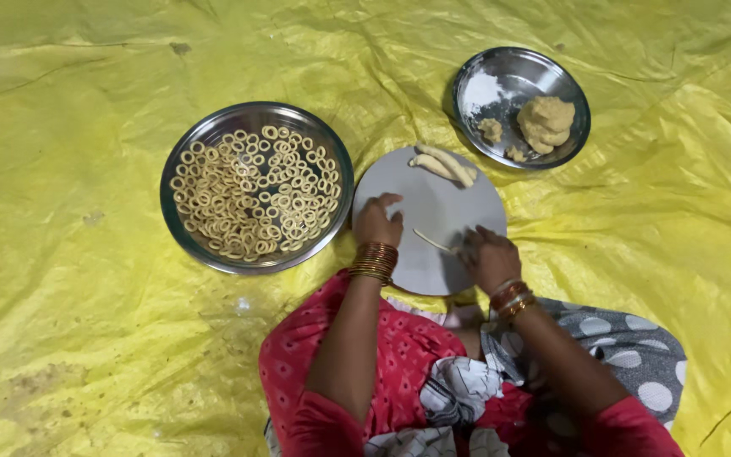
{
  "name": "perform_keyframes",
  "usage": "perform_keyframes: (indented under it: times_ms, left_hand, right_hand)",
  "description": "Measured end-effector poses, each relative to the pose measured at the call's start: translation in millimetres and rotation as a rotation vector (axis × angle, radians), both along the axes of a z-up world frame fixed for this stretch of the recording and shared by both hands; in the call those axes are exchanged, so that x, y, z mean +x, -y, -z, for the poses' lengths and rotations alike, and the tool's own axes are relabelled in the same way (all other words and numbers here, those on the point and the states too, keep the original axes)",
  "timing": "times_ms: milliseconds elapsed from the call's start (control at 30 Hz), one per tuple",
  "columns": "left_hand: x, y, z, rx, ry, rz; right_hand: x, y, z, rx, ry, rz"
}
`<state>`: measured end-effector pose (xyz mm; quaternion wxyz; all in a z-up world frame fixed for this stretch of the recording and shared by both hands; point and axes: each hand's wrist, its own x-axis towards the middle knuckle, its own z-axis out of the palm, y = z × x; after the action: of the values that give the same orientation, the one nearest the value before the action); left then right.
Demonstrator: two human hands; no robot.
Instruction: The person sits on a yellow tarp and shapes dough into small rings. They roll a piece of dough into a thin rope, join the ends to form a ring, and place it into a metal tray. The process is repeated with additional dough pieces.
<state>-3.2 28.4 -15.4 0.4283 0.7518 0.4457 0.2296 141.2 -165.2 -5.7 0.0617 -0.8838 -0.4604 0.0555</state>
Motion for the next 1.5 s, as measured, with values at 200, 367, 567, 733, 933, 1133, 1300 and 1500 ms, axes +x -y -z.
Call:
perform_keyframes:
  times_ms: [200,367,567,733,933,1133,1300,1500]
  left_hand:
    - [23,34,29,0.377,-0.311,0.27]
    - [31,41,52,0.523,-0.39,0.338]
    - [26,34,36,0.43,-0.399,0.348]
    - [21,25,24,-0.19,-0.186,0.26]
    - [19,3,39,-0.809,0.337,0.225]
    - [19,4,40,-0.828,0.403,0.235]
    - [19,8,36,-0.912,0.528,0.331]
    - [20,8,42,-0.858,0.549,0.291]
  right_hand:
    - [15,2,16,0.223,-0.077,-0.01]
    - [9,-2,31,0.306,-0.102,-0.001]
    - [21,-6,23,0.381,-0.306,0.049]
    - [25,-9,32,0.422,-0.614,0.001]
    - [27,-11,57,0.331,-0.825,0.003]
    - [14,-21,46,0.524,-0.947,0.0]
    - [4,-28,35,0.527,-0.579,-0.173]
    - [8,-27,55,0.463,-1.022,-0.096]
